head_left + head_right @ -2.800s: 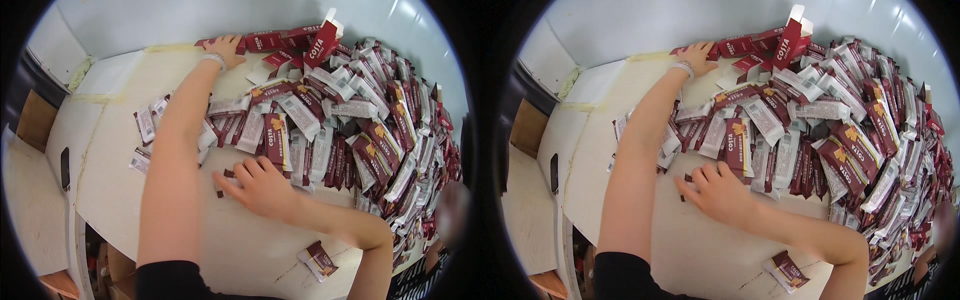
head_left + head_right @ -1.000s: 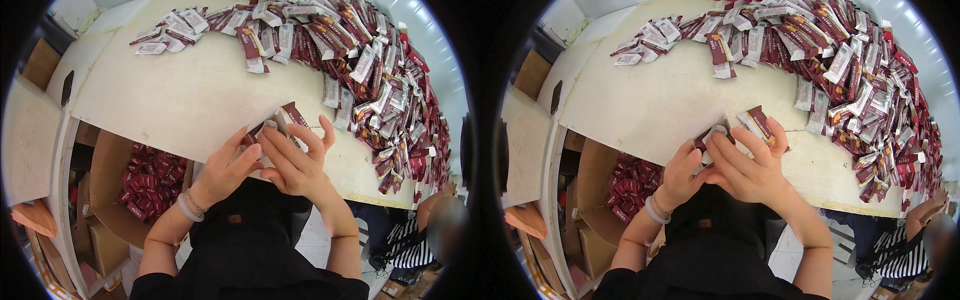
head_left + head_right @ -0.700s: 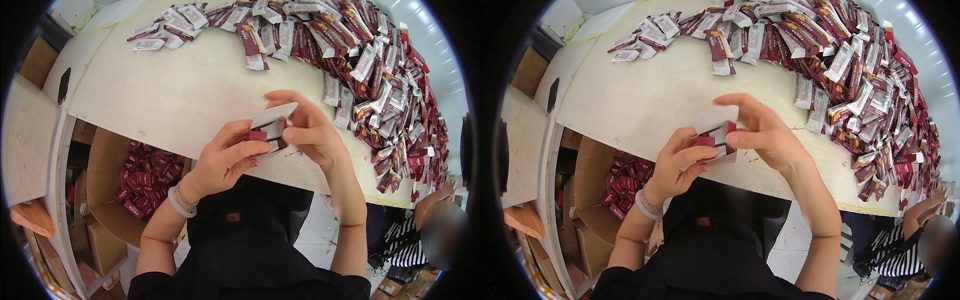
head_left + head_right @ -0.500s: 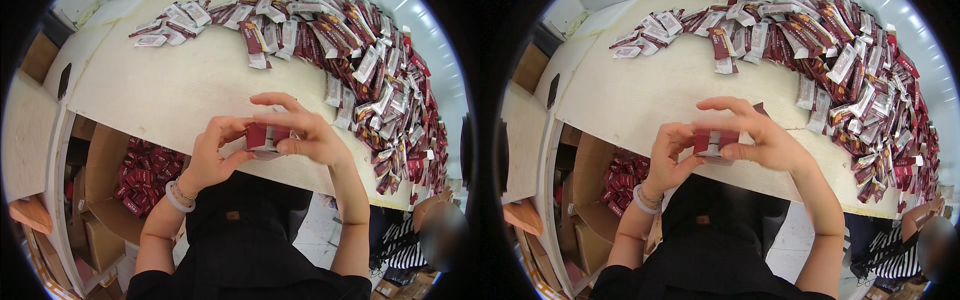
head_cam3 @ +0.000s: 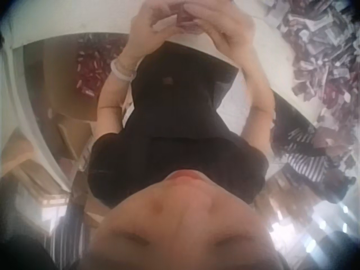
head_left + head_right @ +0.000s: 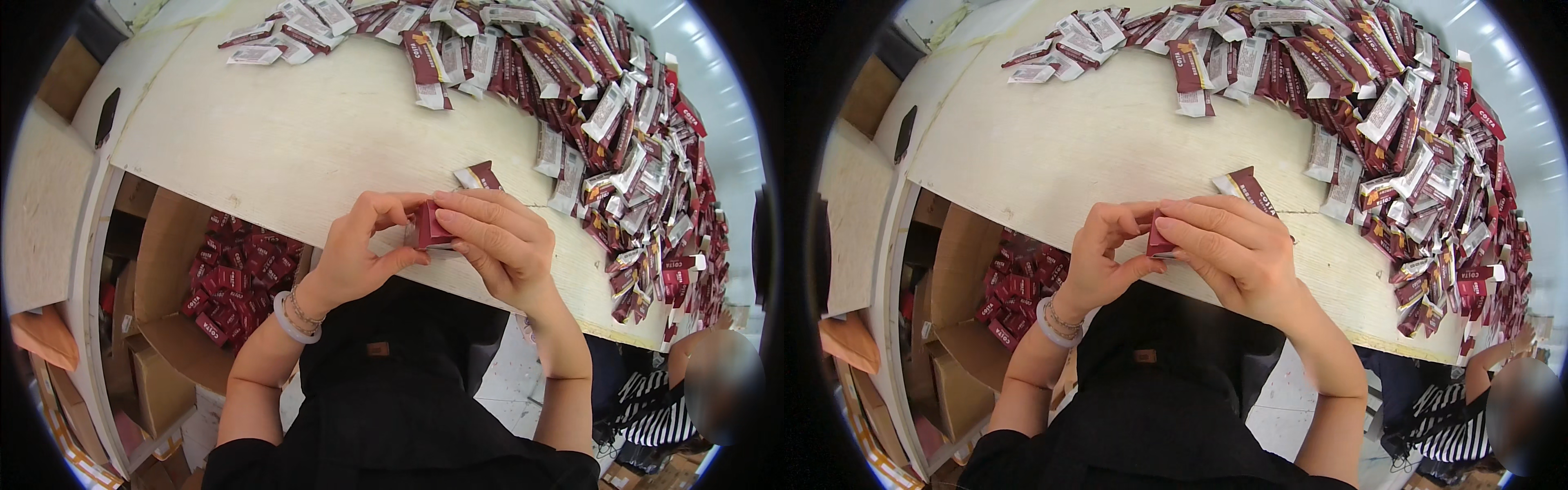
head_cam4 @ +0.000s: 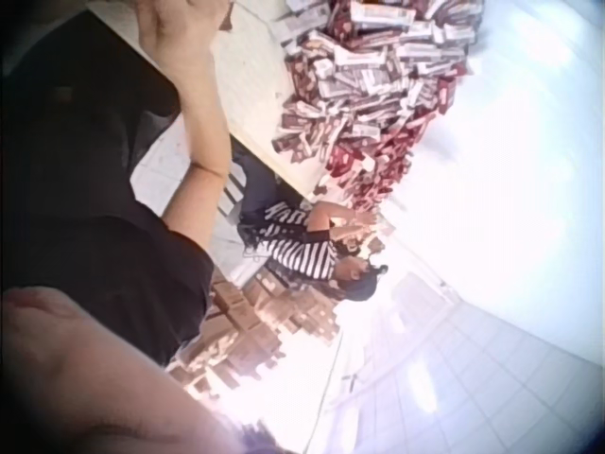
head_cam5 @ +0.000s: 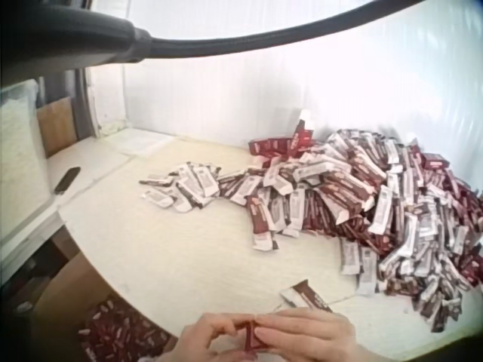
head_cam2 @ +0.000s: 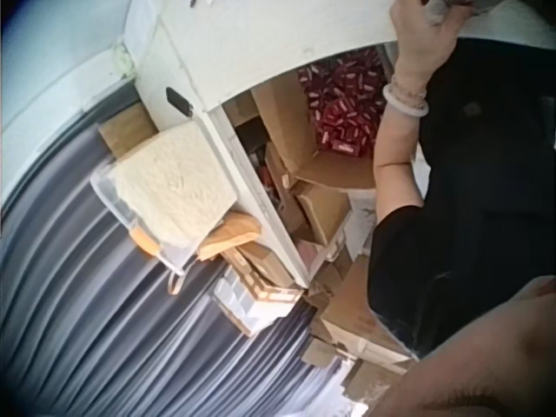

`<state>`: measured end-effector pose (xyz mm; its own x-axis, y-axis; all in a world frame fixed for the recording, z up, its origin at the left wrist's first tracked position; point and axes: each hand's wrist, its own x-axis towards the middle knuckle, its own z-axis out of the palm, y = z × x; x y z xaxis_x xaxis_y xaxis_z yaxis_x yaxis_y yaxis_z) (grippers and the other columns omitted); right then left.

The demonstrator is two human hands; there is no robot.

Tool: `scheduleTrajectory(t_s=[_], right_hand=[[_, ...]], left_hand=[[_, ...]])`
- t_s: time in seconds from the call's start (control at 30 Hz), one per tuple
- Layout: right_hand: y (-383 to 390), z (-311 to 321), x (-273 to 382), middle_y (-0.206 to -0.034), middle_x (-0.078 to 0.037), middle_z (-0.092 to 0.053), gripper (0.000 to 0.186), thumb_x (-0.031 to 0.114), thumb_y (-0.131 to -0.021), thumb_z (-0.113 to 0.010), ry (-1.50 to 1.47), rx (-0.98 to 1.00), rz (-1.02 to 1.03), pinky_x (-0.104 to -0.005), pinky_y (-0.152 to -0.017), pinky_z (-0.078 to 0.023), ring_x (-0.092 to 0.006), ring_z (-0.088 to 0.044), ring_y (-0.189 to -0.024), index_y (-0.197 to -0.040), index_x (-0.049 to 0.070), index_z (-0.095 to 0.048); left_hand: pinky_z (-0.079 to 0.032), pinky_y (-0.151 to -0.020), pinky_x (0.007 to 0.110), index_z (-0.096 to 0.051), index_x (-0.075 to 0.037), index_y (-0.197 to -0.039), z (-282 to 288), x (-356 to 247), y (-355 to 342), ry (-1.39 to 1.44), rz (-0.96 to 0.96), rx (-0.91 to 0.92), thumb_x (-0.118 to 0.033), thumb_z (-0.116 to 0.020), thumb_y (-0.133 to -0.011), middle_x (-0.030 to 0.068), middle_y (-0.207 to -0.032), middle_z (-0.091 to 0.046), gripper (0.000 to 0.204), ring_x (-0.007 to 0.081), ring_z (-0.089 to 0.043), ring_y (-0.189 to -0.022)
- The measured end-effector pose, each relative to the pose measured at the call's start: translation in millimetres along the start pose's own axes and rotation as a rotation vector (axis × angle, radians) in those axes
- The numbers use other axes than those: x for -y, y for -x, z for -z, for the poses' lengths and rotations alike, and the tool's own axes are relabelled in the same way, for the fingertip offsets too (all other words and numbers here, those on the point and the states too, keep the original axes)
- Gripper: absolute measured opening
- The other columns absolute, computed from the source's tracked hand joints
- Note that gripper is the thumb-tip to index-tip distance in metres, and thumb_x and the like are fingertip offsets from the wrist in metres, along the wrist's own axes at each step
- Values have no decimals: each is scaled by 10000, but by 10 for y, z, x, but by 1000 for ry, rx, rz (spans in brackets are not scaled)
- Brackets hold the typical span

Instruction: The person repeatedly picks up small Costa Coffee sachets from a large pile on a table and places them into small red cardboard boxes. The person folds the flaps of the boxes to close them and then places the filled boxes into a larger cardboard container below the table.

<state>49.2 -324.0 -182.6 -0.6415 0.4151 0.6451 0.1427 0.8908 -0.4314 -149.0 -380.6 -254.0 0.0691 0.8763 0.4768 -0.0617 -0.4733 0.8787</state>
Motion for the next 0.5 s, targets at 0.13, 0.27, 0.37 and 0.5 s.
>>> scheduleTrajectory(t_s=[0.13, 0.27, 0.37, 0.5], right_hand=[[27, 27, -9, -1180, -146, -652, 400, 199, -803, -724, 154, 105, 114, -405, -854, -540, -333, -635, -1066, -1144, 4, -650], [140, -106, 142, -1309, -181, -576, 683, 558, -857, -577, 170, 180, 75, -519, -1082, -344, -362, -517, -1261, -1205, -29, -604], [117, -236, 101, -1316, -172, -574, 659, 538, -864, -583, 241, 121, 98, -518, -1095, -326, -355, -520, -1259, -1201, -27, -613], [-365, -221, -118, -1366, -193, -531, 706, 540, -962, -442, -123, 254, 33, -504, -1087, -348, -383, -476, -1296, -1369, -36, -463]], left_hand=[[-522, -939, 360, -470, -17, -1075, 5, 18, 14, -30, -2, 7, -8, -778, -768, 147, -1220, -618, 435, 220, -643, -1049], [-482, -999, 404, -396, -23, -1119, -3, -46, 38, -34, 32, 50, 58, -711, -815, 214, -1266, -543, 445, 266, -564, -1182], [-517, -947, 359, -435, 1, -1246, -56, -39, 52, 18, -35, -147, 8, -739, -804, 158, -1178, -619, 537, 230, -626, -1079], [-542, -870, 373, -584, -36, -1194, 458, -605, 177, -665, -129, -130, 44, -735, -749, 190, -1187, -559, 477, 319, -645, -1003]])
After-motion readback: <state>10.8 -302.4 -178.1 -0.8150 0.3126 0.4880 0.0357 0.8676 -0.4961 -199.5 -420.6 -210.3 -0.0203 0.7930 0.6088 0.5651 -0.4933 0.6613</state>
